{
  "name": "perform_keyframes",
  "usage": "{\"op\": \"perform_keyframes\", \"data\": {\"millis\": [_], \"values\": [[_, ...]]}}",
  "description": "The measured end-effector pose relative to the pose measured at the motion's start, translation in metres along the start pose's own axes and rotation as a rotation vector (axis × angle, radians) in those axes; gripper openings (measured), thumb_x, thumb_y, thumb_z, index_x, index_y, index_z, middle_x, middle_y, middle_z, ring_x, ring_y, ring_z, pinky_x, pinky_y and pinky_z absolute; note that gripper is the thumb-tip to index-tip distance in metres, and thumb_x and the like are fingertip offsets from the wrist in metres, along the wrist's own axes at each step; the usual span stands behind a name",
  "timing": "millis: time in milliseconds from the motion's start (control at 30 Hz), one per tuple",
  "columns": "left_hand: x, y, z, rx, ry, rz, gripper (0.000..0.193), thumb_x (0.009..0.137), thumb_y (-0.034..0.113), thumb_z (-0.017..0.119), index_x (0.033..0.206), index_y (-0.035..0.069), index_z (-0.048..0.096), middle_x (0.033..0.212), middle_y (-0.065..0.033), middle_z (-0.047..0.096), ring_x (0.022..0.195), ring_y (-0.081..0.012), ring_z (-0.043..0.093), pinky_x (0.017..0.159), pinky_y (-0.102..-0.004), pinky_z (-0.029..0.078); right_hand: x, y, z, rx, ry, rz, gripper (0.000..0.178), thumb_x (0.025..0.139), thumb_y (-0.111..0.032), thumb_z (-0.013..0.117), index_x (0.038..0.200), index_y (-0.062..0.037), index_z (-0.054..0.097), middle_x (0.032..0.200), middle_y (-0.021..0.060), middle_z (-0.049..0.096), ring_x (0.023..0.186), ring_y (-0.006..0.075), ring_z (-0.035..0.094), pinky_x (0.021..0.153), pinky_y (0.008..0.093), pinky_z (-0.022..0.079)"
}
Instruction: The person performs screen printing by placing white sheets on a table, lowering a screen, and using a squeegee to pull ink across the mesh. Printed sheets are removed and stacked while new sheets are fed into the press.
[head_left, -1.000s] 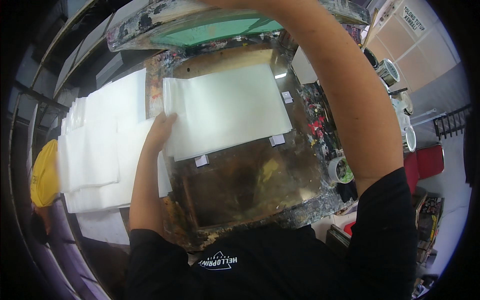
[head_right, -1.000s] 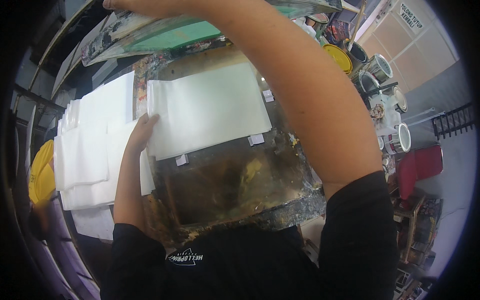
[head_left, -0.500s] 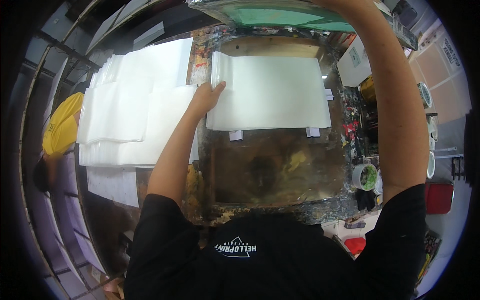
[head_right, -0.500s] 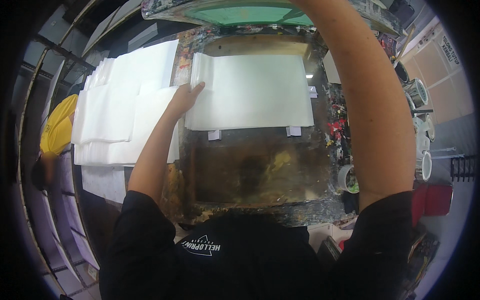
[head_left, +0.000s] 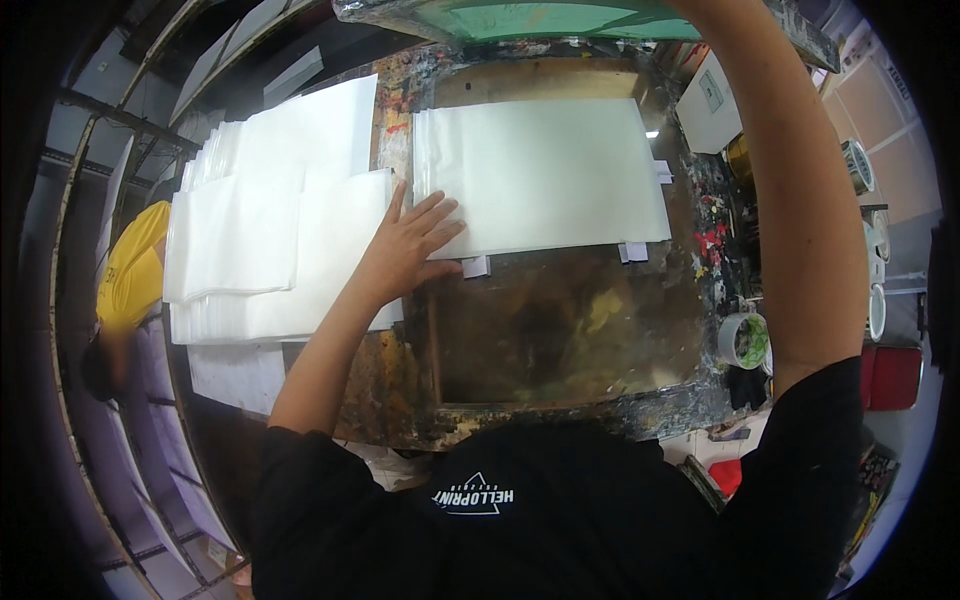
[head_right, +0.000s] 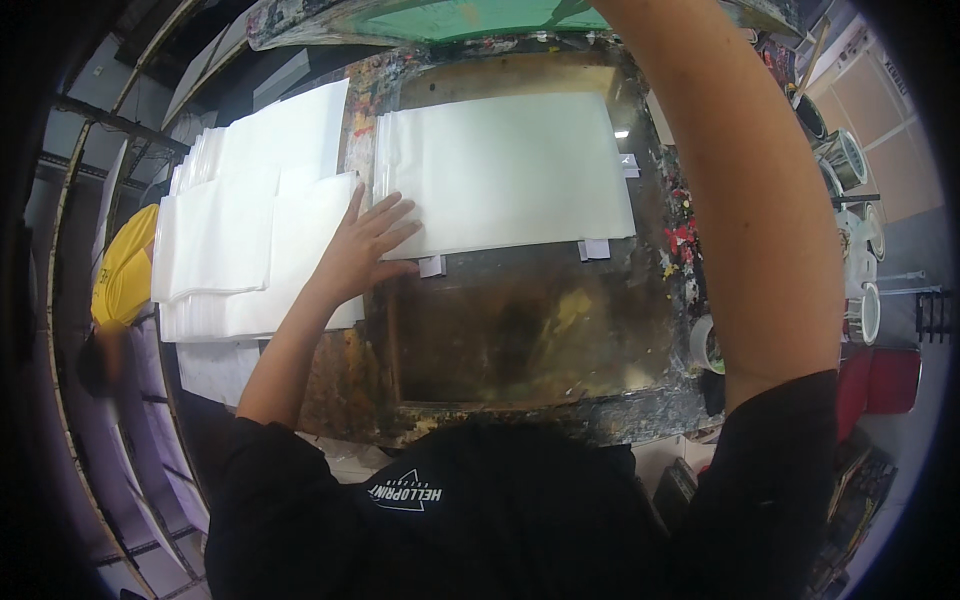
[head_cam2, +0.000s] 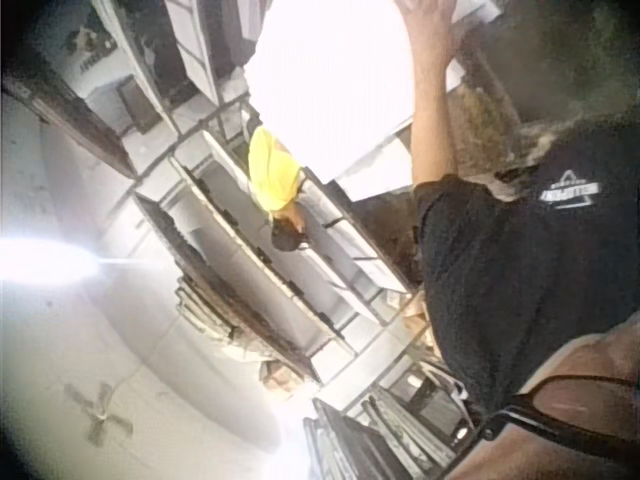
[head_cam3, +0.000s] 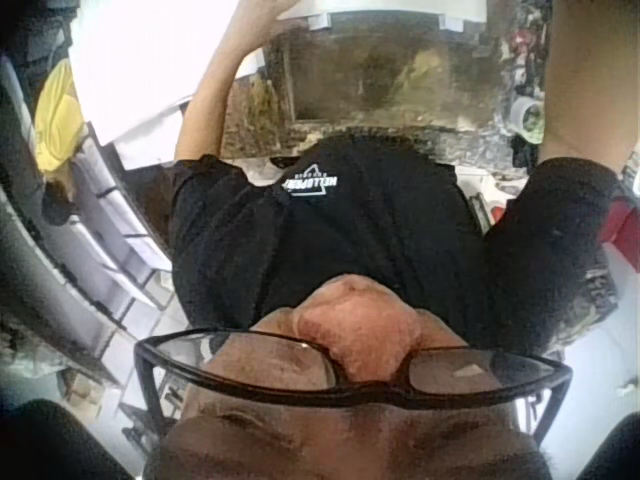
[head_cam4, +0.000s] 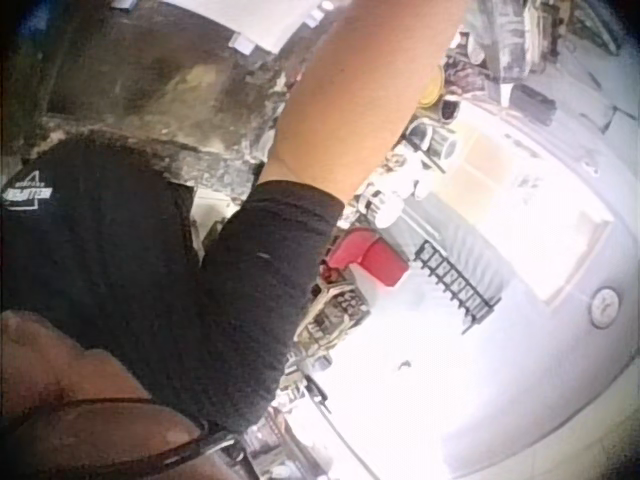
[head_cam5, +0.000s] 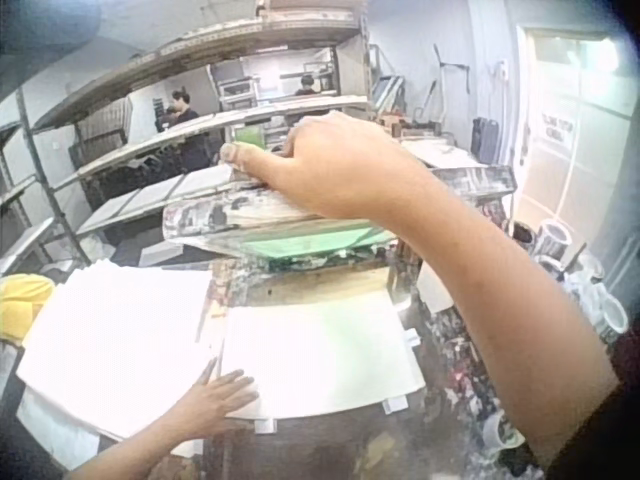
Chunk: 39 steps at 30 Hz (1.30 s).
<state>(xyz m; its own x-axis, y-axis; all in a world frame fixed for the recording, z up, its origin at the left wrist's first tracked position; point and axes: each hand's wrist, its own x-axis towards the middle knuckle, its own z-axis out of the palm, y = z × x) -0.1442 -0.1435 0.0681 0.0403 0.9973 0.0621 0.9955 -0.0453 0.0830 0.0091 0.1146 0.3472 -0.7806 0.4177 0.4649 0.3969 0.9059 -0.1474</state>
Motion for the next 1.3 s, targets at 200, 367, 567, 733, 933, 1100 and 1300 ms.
{"op": "perform_keyframes", "data": {"millis": [200,367,567,733,933,1100,1300], "values": [[-0.004,-0.004,0.013,-0.065,0.013,-0.047,0.048,0.09,0.037,0.077,0.132,0.016,0.069,0.143,-0.0063,0.063,0.142,-0.0237,0.051,0.129,-0.0586,0.017,-0.002,-0.004,0.001,0.024,-0.065,0.016,0.091,0.1,-0.075,0.04,0.066,0.0031,0.071,0.063,0.0194,0.067,0.064,0.0307,0.068,0.067,0.0443,0.056],[0.003,0.002,-0.002,-0.191,0.062,-0.101,0.049,0.087,0.033,0.08,0.131,0.015,0.069,0.138,-0.0076,0.066,0.138,-0.0274,0.054,0.128,-0.0523,0.025,-0.003,-0.009,-0.003,0.02,-0.123,0.06,0.09,0.1,-0.074,0.04,0.067,0.0037,0.071,0.066,0.02,0.067,0.066,0.0316,0.069,0.069,0.0452,0.056],[0.019,0.0,-0.014,-0.231,0.044,-0.052,0.059,0.085,0.035,0.082,0.136,0.011,0.066,0.141,-0.0134,0.062,0.137,-0.032,0.054,0.127,-0.05,0.029,-0.002,-0.011,-0.006,-0.024,-0.065,0.092,0.09,0.1,-0.073,0.039,0.073,0.0054,0.074,0.078,0.0264,0.072,0.08,0.039,0.073,0.078,0.0485,0.057],[0.058,-0.016,-0.038,-0.249,0.181,-0.127,0.059,0.092,0.042,0.076,0.137,0.005,0.065,0.141,-0.0203,0.061,0.134,-0.0375,0.055,0.12,-0.0491,0.038,0.002,-0.005,-0.005,0.022,-0.126,0.024,0.089,0.099,-0.073,0.038,0.08,0.0052,0.077,0.084,0.0288,0.073,0.086,0.0414,0.074,0.082,0.0492,0.058],[0.187,-0.105,0.03,-0.314,0.154,-0.234,0.048,0.105,0.044,0.054,0.131,0.006,0.067,0.139,-0.0214,0.062,0.125,-0.0409,0.059,0.106,-0.0499,0.048,0.008,0.0,-0.003,0.041,-0.09,-0.044,0.093,0.099,-0.075,0.035,0.08,0.0062,0.076,0.083,0.0279,0.073,0.085,0.0402,0.074,0.08,0.0491,0.059],[0.224,-0.085,0.063,-0.046,0.218,-0.354,0.042,0.106,0.046,0.048,0.124,0.012,0.067,0.131,-0.0171,0.065,0.122,-0.041,0.06,0.1,-0.0593,0.047,0.005,0.003,-0.005,-0.011,-0.094,-0.029,0.091,0.101,-0.07,0.034,0.081,0.009,0.075,0.084,0.0296,0.073,0.085,0.0406,0.073,0.08,0.0491,0.059],[0.204,-0.075,0.051,-0.039,0.144,-0.38,0.045,0.105,0.052,0.048,0.113,0.012,0.068,0.123,-0.0151,0.067,0.121,-0.0395,0.061,0.097,-0.0625,0.046,-0.005,0.006,-0.011,0.091,-0.079,-0.101,0.085,0.101,-0.064,0.038,0.088,0.0106,0.076,0.09,0.0313,0.073,0.089,0.0417,0.073,0.082,0.0495,0.058]]}}
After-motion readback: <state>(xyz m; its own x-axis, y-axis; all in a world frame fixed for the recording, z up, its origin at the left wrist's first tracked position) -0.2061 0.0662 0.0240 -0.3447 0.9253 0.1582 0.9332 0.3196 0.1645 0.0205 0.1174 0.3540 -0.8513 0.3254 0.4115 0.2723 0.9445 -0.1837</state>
